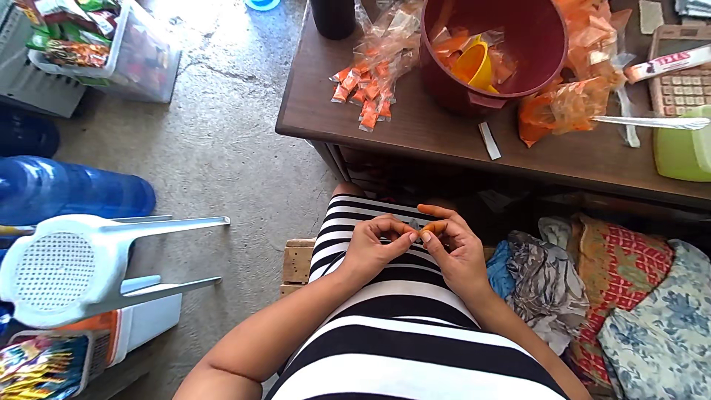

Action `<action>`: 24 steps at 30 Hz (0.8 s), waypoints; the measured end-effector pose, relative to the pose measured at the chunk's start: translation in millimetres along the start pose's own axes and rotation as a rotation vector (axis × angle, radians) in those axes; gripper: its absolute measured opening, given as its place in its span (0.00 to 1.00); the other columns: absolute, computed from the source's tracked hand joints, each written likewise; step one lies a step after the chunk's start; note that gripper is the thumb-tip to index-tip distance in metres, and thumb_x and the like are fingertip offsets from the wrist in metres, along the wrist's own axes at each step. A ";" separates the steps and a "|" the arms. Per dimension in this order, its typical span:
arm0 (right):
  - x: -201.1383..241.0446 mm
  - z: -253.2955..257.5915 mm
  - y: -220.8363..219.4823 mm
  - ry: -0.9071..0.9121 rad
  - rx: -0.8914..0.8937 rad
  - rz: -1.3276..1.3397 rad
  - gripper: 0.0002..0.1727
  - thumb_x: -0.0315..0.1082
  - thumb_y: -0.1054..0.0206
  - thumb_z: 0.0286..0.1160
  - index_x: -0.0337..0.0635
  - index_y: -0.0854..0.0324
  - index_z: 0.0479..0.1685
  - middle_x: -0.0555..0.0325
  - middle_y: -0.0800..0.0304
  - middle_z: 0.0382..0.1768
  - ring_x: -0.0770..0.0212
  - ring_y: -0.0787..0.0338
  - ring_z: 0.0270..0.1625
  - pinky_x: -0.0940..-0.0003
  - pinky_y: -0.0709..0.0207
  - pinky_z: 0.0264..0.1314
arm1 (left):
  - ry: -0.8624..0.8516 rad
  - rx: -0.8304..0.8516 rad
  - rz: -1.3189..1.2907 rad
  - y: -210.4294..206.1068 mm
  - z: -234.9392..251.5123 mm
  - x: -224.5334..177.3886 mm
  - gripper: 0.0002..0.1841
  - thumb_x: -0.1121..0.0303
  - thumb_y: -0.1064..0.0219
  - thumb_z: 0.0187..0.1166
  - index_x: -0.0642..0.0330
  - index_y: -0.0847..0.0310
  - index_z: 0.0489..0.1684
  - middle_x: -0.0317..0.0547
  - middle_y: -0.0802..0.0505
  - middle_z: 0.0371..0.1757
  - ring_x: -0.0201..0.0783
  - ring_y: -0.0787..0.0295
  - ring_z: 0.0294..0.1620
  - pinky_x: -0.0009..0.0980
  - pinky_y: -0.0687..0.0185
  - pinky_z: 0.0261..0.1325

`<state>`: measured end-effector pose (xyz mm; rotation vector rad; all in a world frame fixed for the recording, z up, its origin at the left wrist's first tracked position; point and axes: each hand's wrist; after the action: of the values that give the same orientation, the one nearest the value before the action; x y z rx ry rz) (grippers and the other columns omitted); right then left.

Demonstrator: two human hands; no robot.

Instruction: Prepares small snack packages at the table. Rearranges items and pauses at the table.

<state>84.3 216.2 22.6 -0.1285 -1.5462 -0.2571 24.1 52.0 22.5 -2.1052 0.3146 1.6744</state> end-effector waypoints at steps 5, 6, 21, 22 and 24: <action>0.1 -0.1 -0.1 0.035 -0.009 -0.051 0.10 0.30 0.29 0.73 0.28 0.11 0.37 0.48 0.12 0.54 0.86 0.21 0.34 0.92 0.28 0.34 | 0.006 0.003 0.008 0.6 -0.2 1.1 0.02 0.76 0.26 0.69 0.60 0.08 0.32 0.28 0.09 0.33 0.18 0.15 0.35 0.16 0.17 0.42; -0.2 -0.2 0.1 0.047 -0.006 -0.058 0.09 0.30 0.29 0.72 0.29 0.11 0.37 0.50 0.12 0.55 0.86 0.21 0.35 0.93 0.27 0.34 | 0.013 0.002 0.005 0.5 -0.1 1.1 0.02 0.76 0.25 0.68 0.60 0.08 0.32 0.28 0.09 0.33 0.18 0.15 0.34 0.16 0.18 0.41; 4.0 -1.0 -1.5 -0.071 0.046 0.072 0.04 0.28 0.30 0.70 0.37 0.11 0.36 0.56 0.10 0.56 0.83 0.17 0.37 0.90 0.25 0.35 | 0.074 0.069 -0.173 2.6 1.3 3.4 0.07 0.81 0.30 0.68 0.57 0.11 0.32 0.27 0.09 0.35 0.19 0.14 0.36 0.18 0.16 0.44; 4.3 -1.0 -1.5 -0.071 0.045 0.070 0.04 0.28 0.29 0.70 0.37 0.11 0.36 0.57 0.10 0.56 0.83 0.17 0.37 0.90 0.25 0.35 | 0.074 0.074 -0.176 2.9 1.4 3.6 0.07 0.80 0.30 0.68 0.57 0.11 0.32 0.27 0.09 0.35 0.19 0.14 0.37 0.18 0.17 0.45; 4.0 -1.1 -1.6 -0.071 0.042 0.074 0.03 0.28 0.29 0.69 0.37 0.11 0.35 0.57 0.10 0.56 0.83 0.17 0.37 0.90 0.25 0.34 | 0.079 0.082 -0.178 3.2 1.8 3.5 0.06 0.80 0.30 0.69 0.56 0.11 0.32 0.26 0.09 0.35 0.18 0.14 0.37 0.18 0.17 0.45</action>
<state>85.0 214.0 26.4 -0.1630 -1.6125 -0.1629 22.0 50.2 18.2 -2.0768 0.2088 1.4553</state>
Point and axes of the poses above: each hand's wrist, its own z-axis towards the middle knuckle, its own y-axis out of the back of the hand, x = y × z
